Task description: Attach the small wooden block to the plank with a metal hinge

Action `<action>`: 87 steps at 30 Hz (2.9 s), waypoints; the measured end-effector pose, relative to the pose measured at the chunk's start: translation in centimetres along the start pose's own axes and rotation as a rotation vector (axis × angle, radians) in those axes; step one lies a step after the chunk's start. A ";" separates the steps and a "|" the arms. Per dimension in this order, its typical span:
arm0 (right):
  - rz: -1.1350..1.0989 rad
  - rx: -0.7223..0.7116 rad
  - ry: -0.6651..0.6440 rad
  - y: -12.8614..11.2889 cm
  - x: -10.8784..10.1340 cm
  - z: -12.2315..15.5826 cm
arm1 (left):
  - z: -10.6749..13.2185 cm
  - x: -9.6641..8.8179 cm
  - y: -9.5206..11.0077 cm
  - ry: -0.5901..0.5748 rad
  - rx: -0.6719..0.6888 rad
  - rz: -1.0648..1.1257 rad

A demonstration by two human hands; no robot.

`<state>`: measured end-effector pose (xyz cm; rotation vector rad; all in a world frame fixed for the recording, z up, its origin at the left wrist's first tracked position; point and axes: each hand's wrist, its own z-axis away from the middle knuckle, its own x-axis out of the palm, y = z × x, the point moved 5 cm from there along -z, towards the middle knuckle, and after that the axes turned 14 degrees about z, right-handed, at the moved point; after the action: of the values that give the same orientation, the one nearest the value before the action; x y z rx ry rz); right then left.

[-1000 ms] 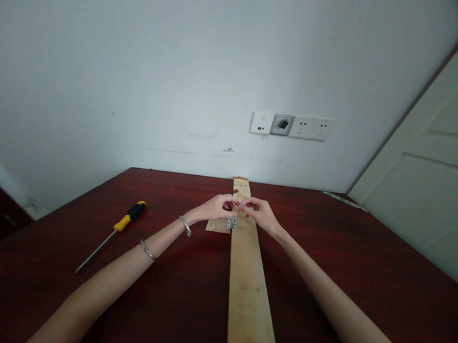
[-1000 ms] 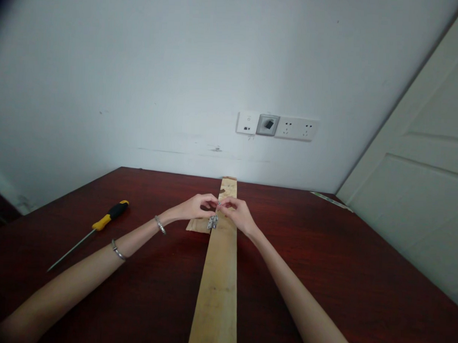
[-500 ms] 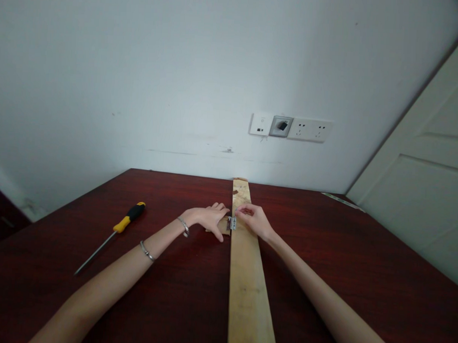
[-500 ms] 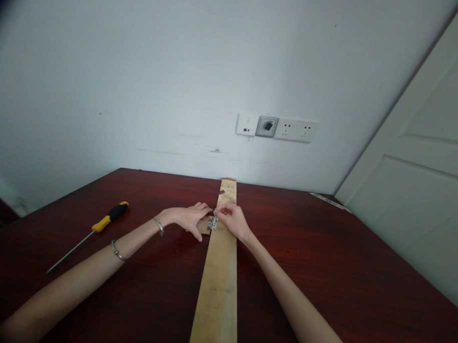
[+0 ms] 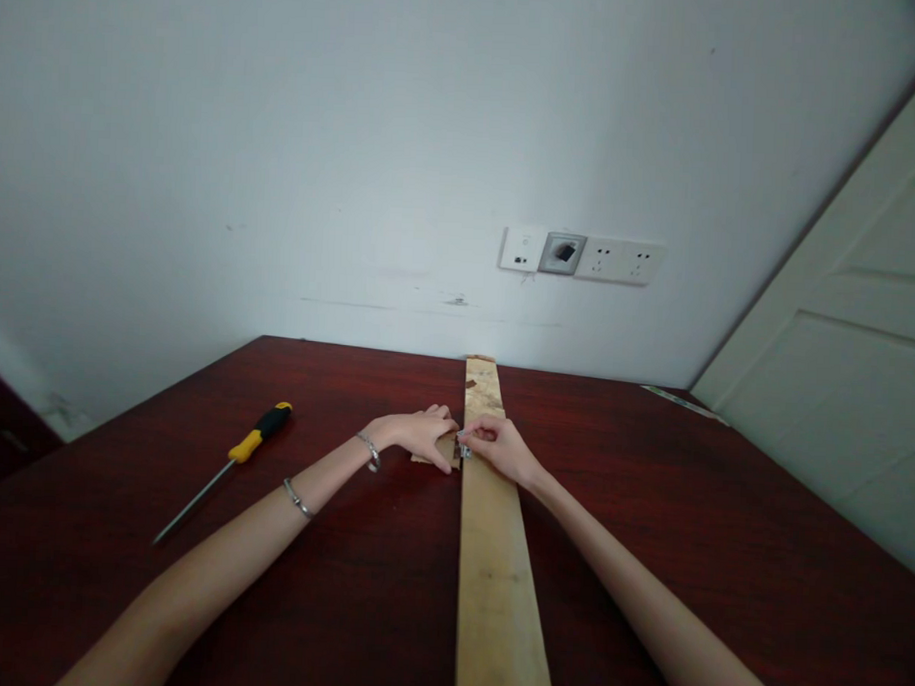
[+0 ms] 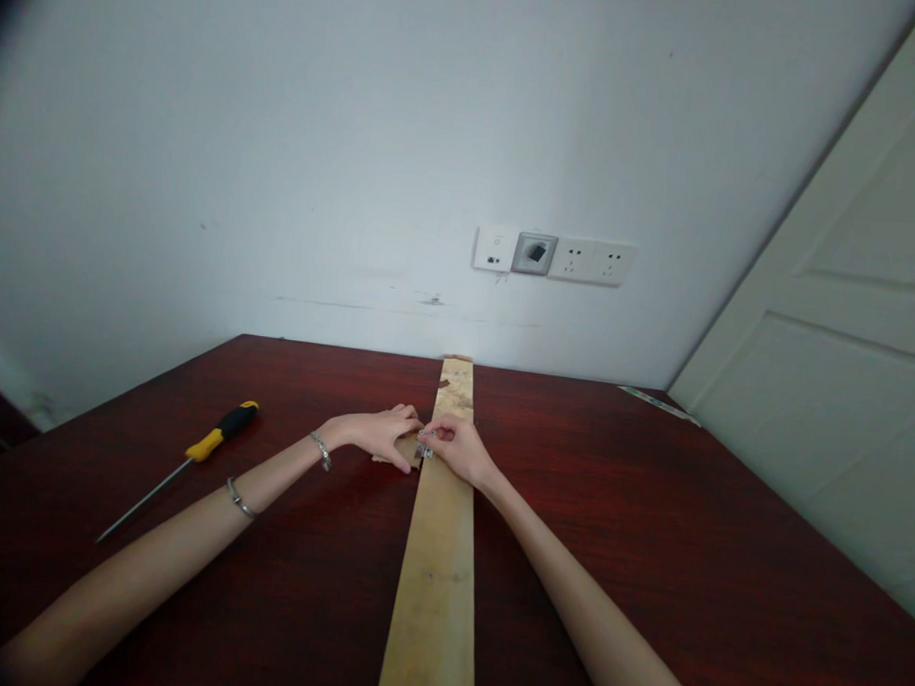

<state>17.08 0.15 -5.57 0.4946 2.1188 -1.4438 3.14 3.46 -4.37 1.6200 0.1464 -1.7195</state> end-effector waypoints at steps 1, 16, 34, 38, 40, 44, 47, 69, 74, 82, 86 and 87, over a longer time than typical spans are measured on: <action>0.022 -0.009 0.006 -0.1 0.0 0.0 | 0.0 0.0 0.0 0.000 -0.003 -0.001; 0.066 -0.027 -0.017 -0.3 0.2 0.4 | 0.4 -0.3 0.4 -0.011 -0.033 0.001; 0.136 -0.038 -0.017 -0.6 0.0 0.7 | 0.5 -0.6 0.5 -0.005 0.029 0.035; 0.162 -0.031 -0.007 -0.5 -0.1 0.7 | 0.4 -0.6 0.4 -0.003 0.050 0.034; 0.189 -0.038 -0.007 -0.7 -0.1 0.7 | 0.4 -0.6 0.4 0.005 0.053 0.033; 0.227 -0.069 -0.012 -1.2 -0.2 0.8 | 0.4 -0.6 0.5 0.008 0.050 0.029; 0.237 -0.072 -0.019 -1.3 -0.2 0.9 | 0.5 -0.7 0.6 0.014 0.053 0.027; 0.249 -0.135 -0.041 -1.3 -0.3 0.7 | 0.3 -0.7 0.1 0.059 0.056 0.082; 0.227 -0.117 -0.102 -0.3 -1.5 0.5 | 0.2 -0.7 0.0 0.061 0.075 0.074; 0.275 -0.085 -0.045 0.2 -2.5 0.1 | 0.1 -0.6 -0.3 0.066 0.098 0.083; 0.309 -0.086 0.055 0.1 -2.8 0.0 | 0.2 -0.6 -0.4 0.059 0.090 0.098; 0.312 -0.091 0.060 0.0 -2.8 0.0 | 0.2 -0.7 -0.4 0.058 0.091 0.099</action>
<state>19.31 0.14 -3.84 0.8023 2.0331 -1.1653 2.70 3.95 -3.90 1.7150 0.0153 -1.6253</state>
